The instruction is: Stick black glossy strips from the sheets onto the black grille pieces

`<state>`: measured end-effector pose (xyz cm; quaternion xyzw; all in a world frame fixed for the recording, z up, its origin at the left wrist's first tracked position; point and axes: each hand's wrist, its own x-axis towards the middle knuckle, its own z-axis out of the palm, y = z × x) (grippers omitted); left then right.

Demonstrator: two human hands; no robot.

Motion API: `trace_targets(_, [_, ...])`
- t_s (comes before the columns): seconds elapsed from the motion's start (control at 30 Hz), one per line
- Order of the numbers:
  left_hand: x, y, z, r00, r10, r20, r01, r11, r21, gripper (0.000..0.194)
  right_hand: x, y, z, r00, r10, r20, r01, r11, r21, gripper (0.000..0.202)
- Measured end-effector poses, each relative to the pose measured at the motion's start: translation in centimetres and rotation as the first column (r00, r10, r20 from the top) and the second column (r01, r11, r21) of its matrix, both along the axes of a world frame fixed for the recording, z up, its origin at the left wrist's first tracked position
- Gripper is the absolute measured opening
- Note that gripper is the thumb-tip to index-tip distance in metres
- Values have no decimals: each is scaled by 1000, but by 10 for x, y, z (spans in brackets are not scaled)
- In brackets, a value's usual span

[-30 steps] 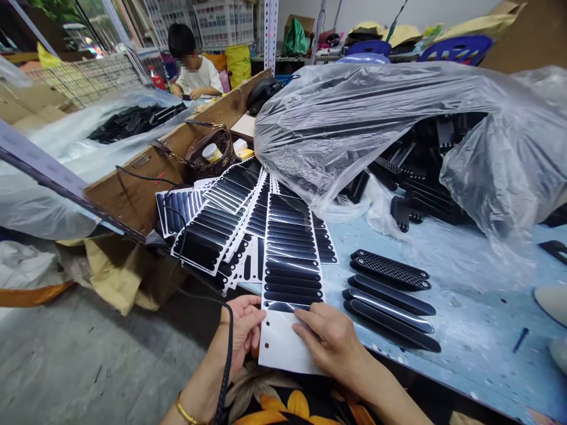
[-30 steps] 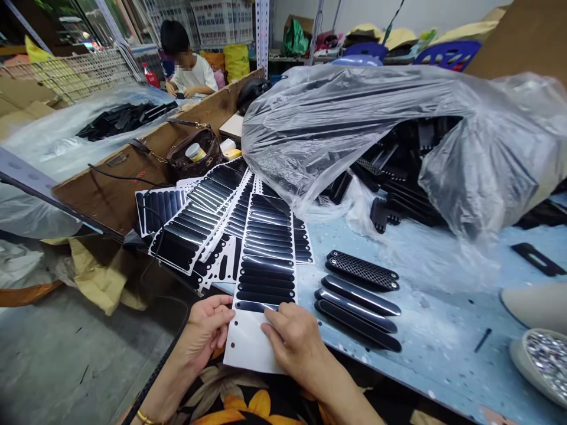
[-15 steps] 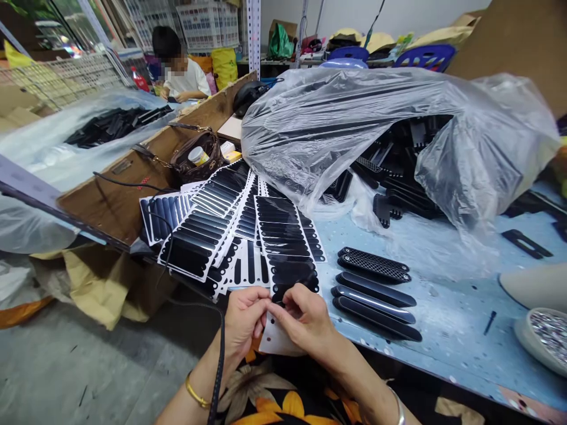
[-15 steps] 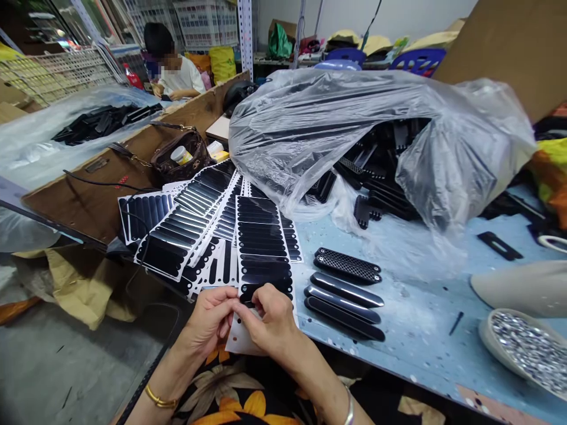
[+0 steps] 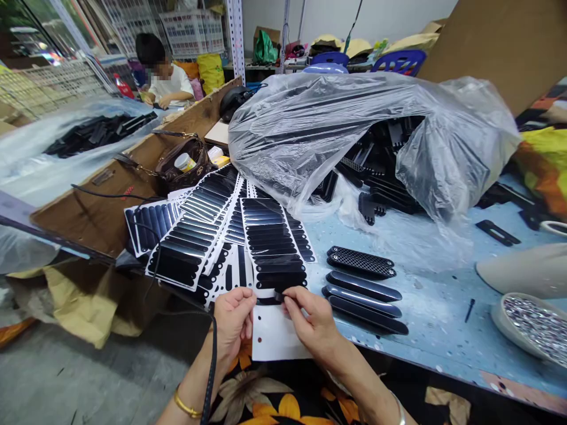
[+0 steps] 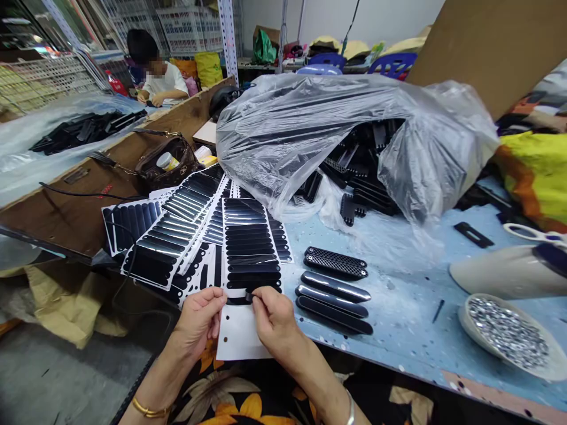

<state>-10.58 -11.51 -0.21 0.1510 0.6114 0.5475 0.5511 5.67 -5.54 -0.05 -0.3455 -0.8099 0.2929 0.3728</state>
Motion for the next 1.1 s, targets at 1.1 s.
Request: trace_targets(1.1, [82,132,63,737,-675,35,649,722,238,37,179,27,64,978,-180,-108,176,983,-51,23])
